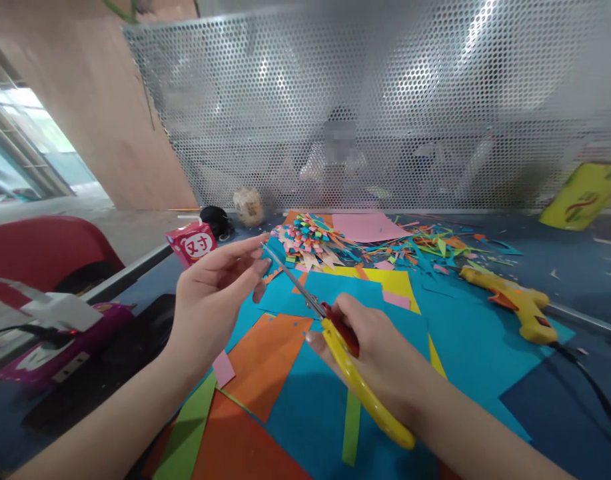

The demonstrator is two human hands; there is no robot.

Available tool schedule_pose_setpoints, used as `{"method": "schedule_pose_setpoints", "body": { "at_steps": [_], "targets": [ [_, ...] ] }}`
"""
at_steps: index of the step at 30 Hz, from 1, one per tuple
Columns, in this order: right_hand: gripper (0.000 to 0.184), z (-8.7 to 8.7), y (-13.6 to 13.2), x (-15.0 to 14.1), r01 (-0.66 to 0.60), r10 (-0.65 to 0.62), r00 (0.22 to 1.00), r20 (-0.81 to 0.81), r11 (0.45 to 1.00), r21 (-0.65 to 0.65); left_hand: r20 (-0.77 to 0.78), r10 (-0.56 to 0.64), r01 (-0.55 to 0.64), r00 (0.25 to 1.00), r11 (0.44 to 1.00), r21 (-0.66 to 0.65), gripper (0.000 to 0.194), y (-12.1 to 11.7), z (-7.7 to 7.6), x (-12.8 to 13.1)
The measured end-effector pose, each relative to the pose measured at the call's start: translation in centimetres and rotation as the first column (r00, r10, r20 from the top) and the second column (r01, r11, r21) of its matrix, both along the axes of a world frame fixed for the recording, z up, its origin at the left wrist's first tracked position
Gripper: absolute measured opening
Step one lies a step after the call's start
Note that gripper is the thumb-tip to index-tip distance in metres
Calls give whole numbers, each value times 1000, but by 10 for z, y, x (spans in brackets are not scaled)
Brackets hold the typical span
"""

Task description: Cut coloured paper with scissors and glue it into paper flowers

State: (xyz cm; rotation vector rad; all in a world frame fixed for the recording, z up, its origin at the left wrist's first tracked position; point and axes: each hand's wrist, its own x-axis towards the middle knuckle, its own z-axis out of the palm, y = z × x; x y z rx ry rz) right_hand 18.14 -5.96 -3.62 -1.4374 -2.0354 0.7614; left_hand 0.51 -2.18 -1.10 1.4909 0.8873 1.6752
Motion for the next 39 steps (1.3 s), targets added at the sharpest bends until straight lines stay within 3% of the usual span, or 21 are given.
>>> {"method": "schedule_pose_setpoints", "body": {
  "at_steps": [10,23,32,39],
  "targets": [
    [21,5,-1,0,-6,3,998,-66,999,-40,-32,23,-23,999,1000,10,24,1,2,0],
    [22,-3,3,-1,-23,17,988,-152,999,-38,19,-13,14,1000,999,-33,27,0,5,-1],
    [23,12,-1,-5,-6,-3,989,-146,998,-59,31,-45,47,998,998,-52,19,1,1,-1],
    [21,13,-2,-6,1,-16,981,-193,997,-78,66,-68,77,996,988,-135,13,1,1,0]
  ]
}}
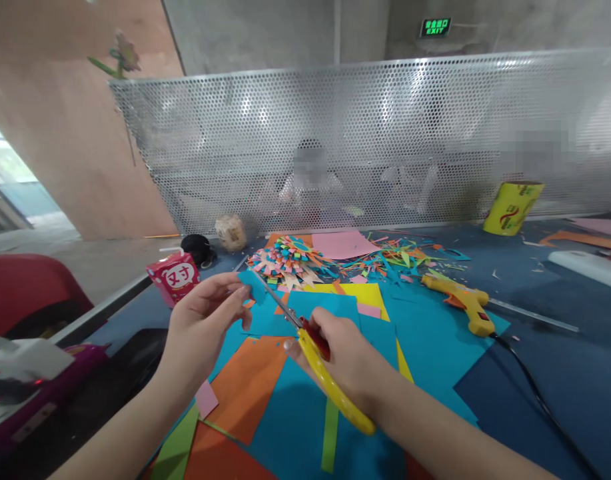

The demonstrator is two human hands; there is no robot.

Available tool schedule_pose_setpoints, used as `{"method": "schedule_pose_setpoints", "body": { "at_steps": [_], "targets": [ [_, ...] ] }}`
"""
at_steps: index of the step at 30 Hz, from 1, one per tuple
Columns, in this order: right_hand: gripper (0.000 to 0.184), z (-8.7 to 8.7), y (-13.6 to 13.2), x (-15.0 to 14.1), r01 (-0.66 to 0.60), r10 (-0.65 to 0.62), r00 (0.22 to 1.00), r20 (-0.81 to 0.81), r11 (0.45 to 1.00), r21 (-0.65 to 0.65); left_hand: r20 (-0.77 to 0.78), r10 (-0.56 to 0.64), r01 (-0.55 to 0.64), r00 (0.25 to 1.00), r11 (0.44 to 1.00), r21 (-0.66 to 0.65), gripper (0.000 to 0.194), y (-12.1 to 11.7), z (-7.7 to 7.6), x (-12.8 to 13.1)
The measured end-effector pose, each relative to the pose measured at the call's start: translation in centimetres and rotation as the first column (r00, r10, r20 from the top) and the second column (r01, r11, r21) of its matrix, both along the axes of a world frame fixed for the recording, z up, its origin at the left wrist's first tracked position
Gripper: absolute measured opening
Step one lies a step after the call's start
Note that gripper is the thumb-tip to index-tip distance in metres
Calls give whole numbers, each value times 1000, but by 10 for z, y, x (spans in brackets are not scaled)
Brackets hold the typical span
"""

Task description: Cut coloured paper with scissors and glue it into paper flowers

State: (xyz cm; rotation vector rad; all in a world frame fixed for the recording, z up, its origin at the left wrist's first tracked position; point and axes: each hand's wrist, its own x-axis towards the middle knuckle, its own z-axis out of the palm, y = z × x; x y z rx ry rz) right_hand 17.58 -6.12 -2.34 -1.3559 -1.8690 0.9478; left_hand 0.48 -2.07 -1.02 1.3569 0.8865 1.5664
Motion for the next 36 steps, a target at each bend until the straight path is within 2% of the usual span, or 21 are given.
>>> {"method": "schedule_pose_setpoints", "body": {
  "at_steps": [6,20,32,36],
  "targets": [
    [23,-1,0,0,1,0,1000,29,1000,-12,23,-54,55,998,998,-15,9,1,-3,0],
    [22,-15,7,3,-2,1,1000,13,998,68,-39,-108,106,993,993,-55,11,1,-3,0],
    [27,-2,1,-1,9,-10,999,30,999,38,-23,-158,153,987,979,-138,15,0,-3,4],
    [24,-5,3,-1,15,-17,999,41,998,53,-23,-159,154,987,975,-158,15,-2,-2,6]
  ]
}}
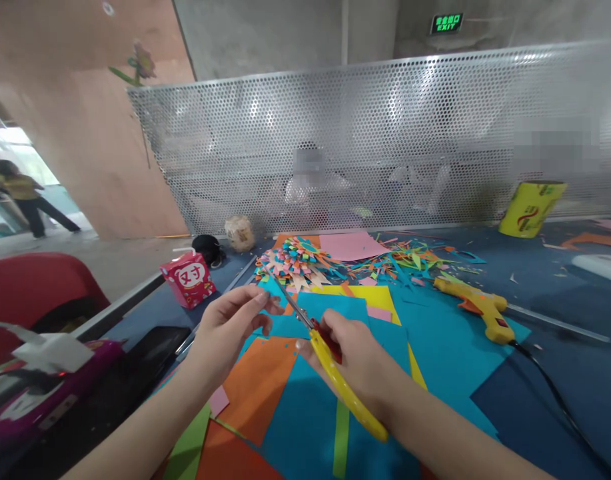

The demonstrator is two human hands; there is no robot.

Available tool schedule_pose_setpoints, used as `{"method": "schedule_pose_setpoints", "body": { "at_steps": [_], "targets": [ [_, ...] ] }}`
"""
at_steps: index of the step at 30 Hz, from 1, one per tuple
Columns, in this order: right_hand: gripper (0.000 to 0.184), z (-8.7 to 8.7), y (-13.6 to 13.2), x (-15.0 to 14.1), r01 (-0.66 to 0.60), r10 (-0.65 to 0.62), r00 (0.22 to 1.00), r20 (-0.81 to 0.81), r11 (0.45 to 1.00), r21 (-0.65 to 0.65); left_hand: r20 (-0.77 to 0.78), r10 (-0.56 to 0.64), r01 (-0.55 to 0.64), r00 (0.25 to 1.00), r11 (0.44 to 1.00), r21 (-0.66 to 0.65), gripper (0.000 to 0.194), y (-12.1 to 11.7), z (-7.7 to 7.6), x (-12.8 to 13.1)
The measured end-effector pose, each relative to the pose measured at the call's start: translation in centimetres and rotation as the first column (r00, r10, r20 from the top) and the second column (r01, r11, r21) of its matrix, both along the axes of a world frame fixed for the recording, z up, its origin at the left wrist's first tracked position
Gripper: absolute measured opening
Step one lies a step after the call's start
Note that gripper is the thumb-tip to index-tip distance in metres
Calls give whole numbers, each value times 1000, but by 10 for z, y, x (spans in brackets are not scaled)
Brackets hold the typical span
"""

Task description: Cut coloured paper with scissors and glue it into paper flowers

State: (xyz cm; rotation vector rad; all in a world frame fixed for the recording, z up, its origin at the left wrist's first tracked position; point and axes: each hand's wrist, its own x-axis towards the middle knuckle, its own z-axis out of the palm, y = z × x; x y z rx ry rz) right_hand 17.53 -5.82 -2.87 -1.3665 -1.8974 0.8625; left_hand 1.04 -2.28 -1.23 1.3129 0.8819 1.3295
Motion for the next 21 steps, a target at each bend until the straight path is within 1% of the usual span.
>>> {"method": "schedule_pose_setpoints", "body": {
  "at_steps": [6,9,11,14,18,21],
  "targets": [
    [25,-11,5,3,44,-51,992,113,997,61,-27,18,-18,999,1000,1,15,-1,1,1],
    [26,-11,5,3,55,-63,991,116,996,77,-24,26,-25,999,999,22,14,1,-1,-1],
    [26,-11,5,3,59,-68,992,106,995,83,-9,54,-54,999,998,36,14,3,-2,-3],
    [26,-13,6,4,59,-65,992,105,996,59,67,113,-116,991,992,47,13,3,-2,-5],
    [28,-15,7,3,48,-56,985,161,997,56,214,192,-208,958,977,56,8,5,0,-7],
    [29,-15,7,3,48,-56,986,156,997,52,259,217,-240,941,969,57,9,7,2,-8]
  ]
}}
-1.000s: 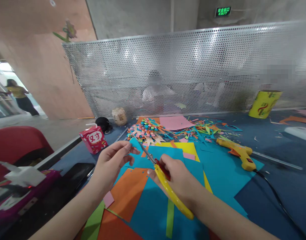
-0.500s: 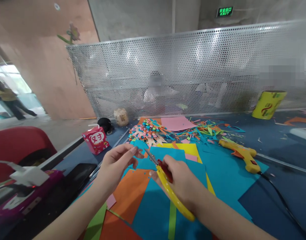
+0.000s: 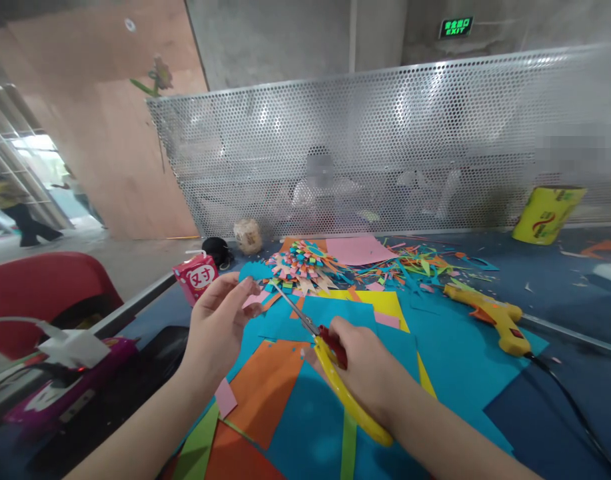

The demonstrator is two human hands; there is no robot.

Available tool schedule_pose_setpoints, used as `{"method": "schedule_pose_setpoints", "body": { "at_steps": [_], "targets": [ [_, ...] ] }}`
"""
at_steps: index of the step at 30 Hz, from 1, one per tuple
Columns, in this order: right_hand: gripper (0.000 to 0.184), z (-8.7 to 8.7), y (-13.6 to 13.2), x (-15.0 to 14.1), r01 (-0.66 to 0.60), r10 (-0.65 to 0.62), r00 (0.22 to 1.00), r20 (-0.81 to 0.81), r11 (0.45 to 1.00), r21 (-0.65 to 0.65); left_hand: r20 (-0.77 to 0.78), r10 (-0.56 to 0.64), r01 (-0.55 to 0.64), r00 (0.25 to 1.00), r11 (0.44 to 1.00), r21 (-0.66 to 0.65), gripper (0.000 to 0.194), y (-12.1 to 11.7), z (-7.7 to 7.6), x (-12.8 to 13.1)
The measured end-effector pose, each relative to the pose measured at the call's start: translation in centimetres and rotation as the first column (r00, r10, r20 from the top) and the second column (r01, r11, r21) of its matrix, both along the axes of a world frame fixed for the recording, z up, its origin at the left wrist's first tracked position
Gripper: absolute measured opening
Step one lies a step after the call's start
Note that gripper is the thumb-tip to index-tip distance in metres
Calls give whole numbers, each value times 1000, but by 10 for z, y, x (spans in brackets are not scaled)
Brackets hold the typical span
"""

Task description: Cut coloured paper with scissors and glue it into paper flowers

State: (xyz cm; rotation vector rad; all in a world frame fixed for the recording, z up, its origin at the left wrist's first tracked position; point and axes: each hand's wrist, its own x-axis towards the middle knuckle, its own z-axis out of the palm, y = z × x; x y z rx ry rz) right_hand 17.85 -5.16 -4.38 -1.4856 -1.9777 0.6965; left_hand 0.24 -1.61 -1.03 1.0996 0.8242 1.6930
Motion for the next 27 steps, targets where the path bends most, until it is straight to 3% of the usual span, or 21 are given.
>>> {"method": "schedule_pose_setpoints", "body": {
  "at_steps": [5,11,16,22,27],
  "targets": [
    [30,1,0,0,15,-16,1000,-15,999,-30,81,-65,65,995,998,5,14,0,2,1],
    [32,-4,3,2,-8,8,1000,-13,1000,-30,122,77,-85,990,995,59,20,1,3,-1],
    [30,-5,2,2,-1,1,1000,3,1000,-29,109,74,-82,991,994,77,15,2,3,-2],
    [29,0,0,2,-16,14,999,36,999,36,-11,44,-43,999,998,46,11,5,-6,-1],
    [23,5,-4,2,-12,11,999,40,1000,27,-156,22,-5,988,994,111,22,2,-6,1]
  ]
}}
